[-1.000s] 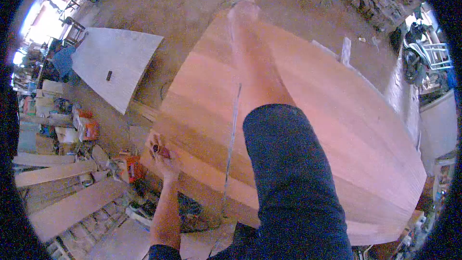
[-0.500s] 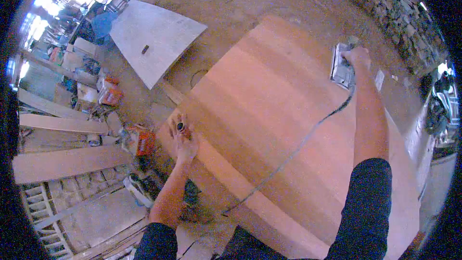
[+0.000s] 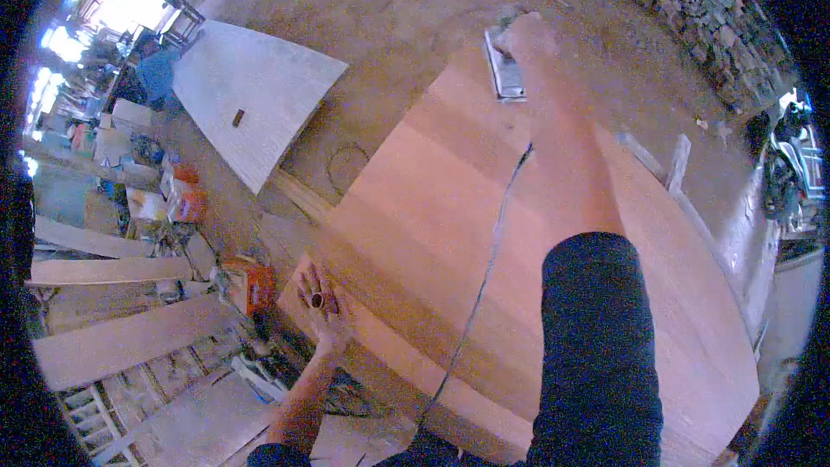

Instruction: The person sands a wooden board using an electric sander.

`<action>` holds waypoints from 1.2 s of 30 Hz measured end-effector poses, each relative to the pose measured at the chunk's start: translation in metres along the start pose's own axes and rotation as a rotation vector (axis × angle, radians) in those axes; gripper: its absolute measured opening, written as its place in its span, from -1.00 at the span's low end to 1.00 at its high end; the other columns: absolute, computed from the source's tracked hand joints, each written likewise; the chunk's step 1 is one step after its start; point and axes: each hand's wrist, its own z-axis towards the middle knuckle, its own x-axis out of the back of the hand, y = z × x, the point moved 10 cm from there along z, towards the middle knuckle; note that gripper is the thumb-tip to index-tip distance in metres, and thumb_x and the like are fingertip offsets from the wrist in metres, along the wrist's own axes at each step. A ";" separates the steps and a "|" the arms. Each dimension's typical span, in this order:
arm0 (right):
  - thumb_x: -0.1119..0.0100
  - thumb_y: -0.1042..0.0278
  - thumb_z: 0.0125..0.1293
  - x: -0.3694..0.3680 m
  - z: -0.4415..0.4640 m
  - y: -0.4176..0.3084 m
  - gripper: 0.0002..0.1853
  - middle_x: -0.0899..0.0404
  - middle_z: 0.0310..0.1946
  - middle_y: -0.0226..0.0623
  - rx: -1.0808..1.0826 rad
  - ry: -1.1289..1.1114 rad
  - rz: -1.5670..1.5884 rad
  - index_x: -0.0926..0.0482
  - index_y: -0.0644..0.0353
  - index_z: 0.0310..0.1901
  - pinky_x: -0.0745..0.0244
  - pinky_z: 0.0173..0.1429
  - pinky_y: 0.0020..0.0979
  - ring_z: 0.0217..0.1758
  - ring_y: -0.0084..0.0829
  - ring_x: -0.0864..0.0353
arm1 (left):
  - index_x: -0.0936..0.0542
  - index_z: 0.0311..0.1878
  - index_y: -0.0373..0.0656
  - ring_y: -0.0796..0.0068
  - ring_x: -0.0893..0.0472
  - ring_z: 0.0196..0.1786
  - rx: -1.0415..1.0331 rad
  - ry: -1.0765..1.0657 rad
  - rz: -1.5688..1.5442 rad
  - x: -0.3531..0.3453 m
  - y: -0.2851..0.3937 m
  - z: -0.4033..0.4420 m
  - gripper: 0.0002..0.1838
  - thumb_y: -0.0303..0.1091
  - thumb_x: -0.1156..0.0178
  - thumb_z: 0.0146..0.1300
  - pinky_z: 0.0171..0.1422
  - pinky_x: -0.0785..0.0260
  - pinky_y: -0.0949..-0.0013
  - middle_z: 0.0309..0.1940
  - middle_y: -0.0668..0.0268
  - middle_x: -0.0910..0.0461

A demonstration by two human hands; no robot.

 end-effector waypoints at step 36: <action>-0.42 -0.24 0.04 0.088 -0.195 0.439 -0.07 -0.51 0.28 -0.04 -0.489 0.032 -0.069 -0.44 0.30 0.32 -0.54 0.32 -0.19 0.32 -0.11 -0.57 | -0.04 0.61 -0.21 0.01 0.13 0.67 -0.137 -0.020 -0.084 -0.022 -0.018 -0.017 -0.36 -0.04 0.29 0.64 0.70 0.37 0.00 0.64 0.06 0.04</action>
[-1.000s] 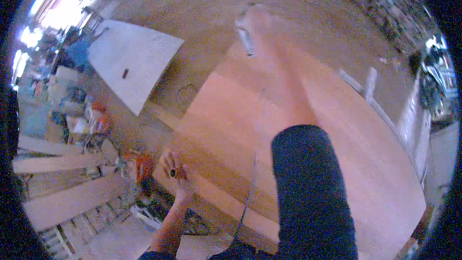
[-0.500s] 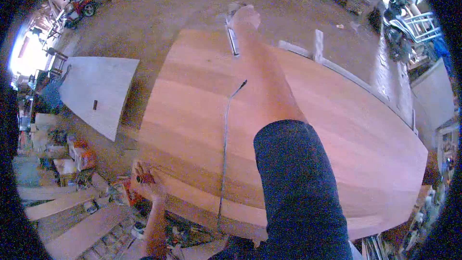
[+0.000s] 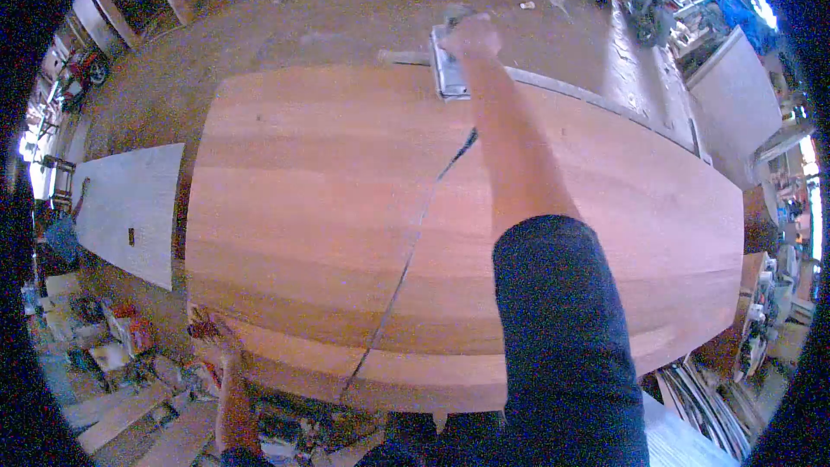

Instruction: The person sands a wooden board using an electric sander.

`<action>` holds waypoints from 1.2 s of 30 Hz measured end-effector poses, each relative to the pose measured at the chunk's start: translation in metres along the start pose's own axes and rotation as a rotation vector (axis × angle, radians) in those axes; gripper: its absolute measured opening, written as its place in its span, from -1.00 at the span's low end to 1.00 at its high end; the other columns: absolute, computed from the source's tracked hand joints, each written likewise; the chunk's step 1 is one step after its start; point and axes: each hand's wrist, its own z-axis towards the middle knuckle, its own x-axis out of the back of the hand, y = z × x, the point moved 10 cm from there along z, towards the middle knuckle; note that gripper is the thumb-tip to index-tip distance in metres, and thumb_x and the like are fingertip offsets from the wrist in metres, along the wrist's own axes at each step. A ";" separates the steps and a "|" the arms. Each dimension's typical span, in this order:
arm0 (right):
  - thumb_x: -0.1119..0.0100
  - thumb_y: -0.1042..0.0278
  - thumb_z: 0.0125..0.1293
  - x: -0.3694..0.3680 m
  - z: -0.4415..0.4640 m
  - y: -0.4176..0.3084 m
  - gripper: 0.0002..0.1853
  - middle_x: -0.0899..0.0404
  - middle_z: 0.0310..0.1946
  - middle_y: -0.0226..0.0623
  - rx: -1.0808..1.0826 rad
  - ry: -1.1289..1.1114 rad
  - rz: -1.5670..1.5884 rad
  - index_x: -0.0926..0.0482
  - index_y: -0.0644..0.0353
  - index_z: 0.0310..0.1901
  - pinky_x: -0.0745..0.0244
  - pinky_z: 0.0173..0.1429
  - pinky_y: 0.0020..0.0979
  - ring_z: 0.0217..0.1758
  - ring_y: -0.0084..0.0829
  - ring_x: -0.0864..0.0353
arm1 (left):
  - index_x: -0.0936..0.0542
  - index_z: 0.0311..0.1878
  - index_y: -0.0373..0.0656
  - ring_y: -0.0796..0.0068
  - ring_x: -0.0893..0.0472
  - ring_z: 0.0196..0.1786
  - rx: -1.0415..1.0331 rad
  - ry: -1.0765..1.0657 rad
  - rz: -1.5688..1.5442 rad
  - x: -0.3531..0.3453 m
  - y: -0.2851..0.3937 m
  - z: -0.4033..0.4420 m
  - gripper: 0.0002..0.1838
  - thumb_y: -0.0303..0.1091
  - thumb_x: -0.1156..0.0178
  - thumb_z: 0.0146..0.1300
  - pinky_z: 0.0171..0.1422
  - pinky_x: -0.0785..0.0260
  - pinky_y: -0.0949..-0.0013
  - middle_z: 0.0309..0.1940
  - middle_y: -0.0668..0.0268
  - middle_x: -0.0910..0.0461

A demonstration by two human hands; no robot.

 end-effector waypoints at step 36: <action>-0.56 -0.11 -0.08 -0.029 -0.079 -0.010 -0.23 -0.67 -0.55 -0.09 0.119 0.037 0.054 -0.53 0.49 -0.08 -0.67 -0.38 -0.30 -0.55 -0.32 -0.72 | 0.10 0.65 -0.07 -0.25 0.22 0.65 0.240 -0.233 0.278 0.000 0.032 -0.029 -0.29 -0.02 0.23 0.57 0.63 0.42 -0.31 0.67 0.08 0.22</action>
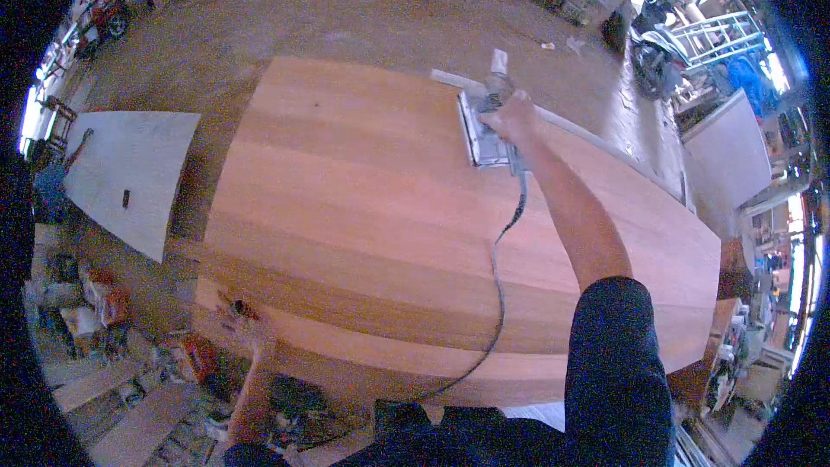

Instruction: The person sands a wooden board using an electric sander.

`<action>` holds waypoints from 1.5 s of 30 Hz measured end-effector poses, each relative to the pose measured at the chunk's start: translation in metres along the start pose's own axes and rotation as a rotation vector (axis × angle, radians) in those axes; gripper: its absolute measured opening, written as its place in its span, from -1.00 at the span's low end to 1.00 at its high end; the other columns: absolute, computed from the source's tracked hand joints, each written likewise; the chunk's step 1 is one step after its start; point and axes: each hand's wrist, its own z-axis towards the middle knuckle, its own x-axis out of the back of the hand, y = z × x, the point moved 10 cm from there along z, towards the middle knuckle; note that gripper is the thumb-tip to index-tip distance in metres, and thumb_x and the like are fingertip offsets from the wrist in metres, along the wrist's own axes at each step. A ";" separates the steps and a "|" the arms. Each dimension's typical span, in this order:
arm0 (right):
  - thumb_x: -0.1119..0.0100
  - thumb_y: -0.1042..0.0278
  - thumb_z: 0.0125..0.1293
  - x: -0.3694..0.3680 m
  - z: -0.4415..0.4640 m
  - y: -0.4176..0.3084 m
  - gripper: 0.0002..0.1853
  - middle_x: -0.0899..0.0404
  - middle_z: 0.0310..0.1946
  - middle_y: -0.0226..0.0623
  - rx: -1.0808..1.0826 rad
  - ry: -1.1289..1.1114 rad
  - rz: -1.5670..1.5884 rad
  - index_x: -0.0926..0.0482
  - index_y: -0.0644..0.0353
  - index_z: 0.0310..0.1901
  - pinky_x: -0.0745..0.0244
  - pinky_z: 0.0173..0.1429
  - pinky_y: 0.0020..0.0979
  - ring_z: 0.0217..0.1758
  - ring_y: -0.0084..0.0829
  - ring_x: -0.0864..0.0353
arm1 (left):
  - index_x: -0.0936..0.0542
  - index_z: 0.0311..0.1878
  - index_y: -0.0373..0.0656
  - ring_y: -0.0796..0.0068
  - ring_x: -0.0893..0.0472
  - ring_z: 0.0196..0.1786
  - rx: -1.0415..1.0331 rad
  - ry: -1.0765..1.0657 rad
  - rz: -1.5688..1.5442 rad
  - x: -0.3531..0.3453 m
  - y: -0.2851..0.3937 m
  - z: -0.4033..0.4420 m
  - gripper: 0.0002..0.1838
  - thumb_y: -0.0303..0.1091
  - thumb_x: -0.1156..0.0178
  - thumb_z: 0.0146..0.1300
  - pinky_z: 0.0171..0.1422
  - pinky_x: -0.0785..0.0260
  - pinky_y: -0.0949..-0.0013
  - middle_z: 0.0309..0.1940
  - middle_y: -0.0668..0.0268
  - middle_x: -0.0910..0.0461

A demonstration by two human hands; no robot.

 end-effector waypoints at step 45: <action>-0.50 -0.26 -0.13 0.000 -0.134 -0.133 -0.21 -0.73 -0.17 0.03 0.357 0.001 -0.170 -0.63 0.41 -0.11 -0.65 0.04 -0.21 -0.09 -0.20 -0.77 | -0.06 0.63 0.02 -0.02 0.06 0.66 -0.375 0.324 -0.103 -0.037 -0.025 -0.008 -0.32 -0.01 0.11 0.54 0.67 0.27 -0.13 0.65 0.21 0.01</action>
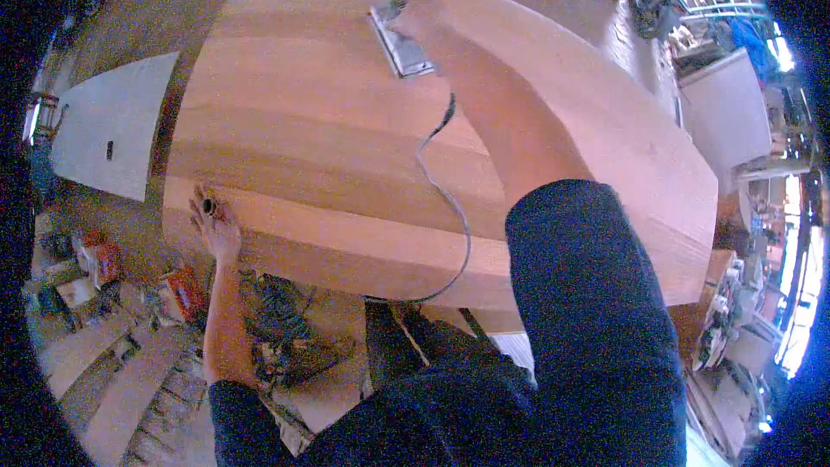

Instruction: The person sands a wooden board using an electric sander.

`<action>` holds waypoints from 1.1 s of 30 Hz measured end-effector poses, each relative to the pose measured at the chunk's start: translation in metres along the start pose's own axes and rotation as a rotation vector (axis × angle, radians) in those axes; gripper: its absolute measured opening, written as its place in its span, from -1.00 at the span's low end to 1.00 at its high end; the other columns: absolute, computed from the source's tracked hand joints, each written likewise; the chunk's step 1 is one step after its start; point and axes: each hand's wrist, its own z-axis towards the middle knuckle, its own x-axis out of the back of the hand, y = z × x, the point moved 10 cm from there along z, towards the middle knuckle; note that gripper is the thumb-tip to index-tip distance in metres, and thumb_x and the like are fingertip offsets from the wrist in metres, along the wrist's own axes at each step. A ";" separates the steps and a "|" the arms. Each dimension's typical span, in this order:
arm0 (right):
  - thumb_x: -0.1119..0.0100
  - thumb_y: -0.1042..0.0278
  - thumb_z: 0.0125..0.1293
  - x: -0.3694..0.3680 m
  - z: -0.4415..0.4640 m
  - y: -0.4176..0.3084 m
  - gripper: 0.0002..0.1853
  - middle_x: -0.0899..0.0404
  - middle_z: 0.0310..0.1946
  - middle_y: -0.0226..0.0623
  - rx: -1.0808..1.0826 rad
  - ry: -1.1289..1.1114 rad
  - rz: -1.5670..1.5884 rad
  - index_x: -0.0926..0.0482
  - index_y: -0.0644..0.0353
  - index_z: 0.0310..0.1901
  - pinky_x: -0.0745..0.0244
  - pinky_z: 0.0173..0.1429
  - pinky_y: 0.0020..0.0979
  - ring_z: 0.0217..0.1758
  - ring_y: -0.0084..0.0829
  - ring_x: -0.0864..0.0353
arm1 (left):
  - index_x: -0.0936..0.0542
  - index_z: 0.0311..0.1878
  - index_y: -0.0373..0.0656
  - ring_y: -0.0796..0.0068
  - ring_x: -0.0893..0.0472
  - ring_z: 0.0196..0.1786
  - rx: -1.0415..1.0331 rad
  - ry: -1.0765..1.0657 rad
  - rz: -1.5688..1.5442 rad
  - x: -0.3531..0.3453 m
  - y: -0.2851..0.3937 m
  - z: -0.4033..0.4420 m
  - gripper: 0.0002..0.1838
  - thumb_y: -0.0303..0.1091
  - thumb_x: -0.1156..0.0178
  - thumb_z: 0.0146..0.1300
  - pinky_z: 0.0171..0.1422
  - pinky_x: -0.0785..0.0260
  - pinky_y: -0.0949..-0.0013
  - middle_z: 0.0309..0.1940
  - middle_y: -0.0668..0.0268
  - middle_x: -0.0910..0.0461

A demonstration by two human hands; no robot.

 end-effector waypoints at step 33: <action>-0.51 -0.19 0.02 0.104 -0.305 0.281 -0.13 -0.67 -0.58 -0.18 -0.593 -0.040 0.177 -0.41 0.52 0.02 -0.66 -0.39 -0.33 -0.59 -0.36 -0.71 | 0.00 0.64 -0.04 -0.07 0.15 0.67 0.141 0.006 -0.059 0.192 0.073 -0.045 -0.30 0.01 0.22 0.54 0.65 0.33 -0.26 0.66 0.16 0.11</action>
